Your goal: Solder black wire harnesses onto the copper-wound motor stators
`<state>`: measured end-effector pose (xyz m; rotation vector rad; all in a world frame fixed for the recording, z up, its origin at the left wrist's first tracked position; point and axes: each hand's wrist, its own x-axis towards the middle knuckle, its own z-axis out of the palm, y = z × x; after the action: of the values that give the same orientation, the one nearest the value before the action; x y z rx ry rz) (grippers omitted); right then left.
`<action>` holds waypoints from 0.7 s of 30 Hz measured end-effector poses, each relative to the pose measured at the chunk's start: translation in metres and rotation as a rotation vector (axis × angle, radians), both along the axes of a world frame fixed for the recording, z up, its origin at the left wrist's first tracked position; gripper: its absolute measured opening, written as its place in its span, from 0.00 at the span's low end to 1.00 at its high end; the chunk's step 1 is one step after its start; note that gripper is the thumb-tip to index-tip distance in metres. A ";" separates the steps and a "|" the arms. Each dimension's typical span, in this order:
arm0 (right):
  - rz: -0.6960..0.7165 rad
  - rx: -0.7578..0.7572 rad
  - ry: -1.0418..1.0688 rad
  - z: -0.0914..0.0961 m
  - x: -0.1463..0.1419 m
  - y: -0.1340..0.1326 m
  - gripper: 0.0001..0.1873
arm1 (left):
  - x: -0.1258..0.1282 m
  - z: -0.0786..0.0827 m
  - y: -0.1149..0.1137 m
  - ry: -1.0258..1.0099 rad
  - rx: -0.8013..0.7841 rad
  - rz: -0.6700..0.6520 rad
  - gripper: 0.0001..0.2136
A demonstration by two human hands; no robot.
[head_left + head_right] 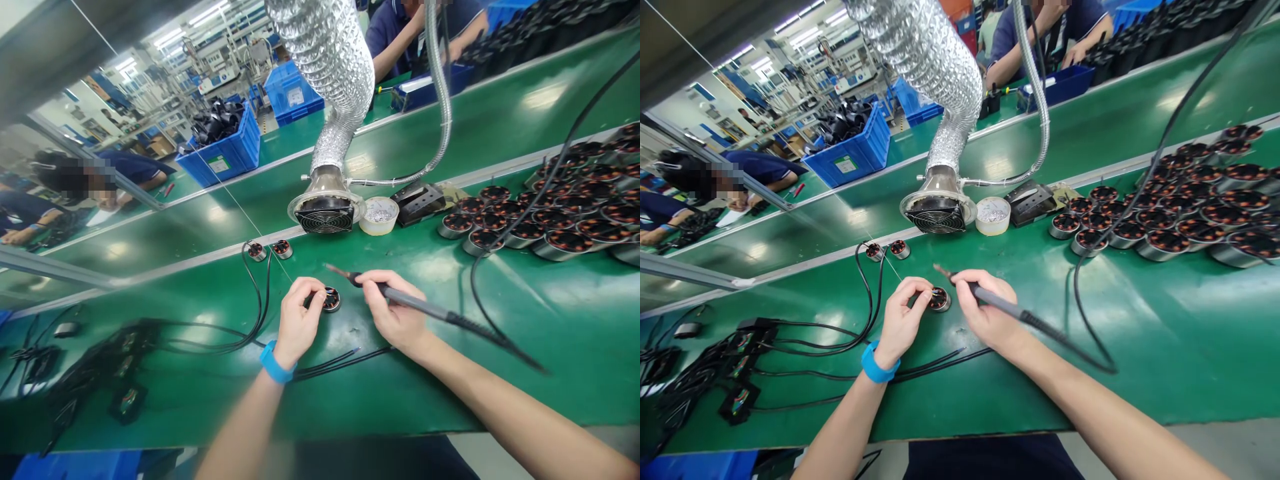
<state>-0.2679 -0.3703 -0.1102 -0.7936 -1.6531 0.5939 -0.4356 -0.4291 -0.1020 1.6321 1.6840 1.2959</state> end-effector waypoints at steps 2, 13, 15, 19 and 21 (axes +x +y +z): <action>-0.003 -0.023 0.053 0.001 0.005 -0.002 0.10 | 0.000 -0.001 0.000 -0.002 -0.006 0.006 0.08; 0.073 0.058 0.076 -0.001 0.008 -0.002 0.11 | 0.002 -0.003 -0.001 -0.017 0.002 0.047 0.08; 0.068 0.059 0.081 -0.001 0.007 -0.003 0.11 | 0.003 -0.003 -0.001 -0.017 0.002 0.053 0.08; 0.083 0.050 0.080 -0.001 0.007 -0.003 0.11 | 0.002 -0.006 0.000 -0.019 0.004 0.059 0.08; 0.085 0.041 0.071 -0.001 0.007 -0.003 0.11 | 0.002 -0.006 -0.001 -0.018 0.006 0.065 0.08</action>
<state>-0.2606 -0.3733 -0.1112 -0.6679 -1.6344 0.6384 -0.4334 -0.4297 -0.1082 1.5763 1.7367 1.3439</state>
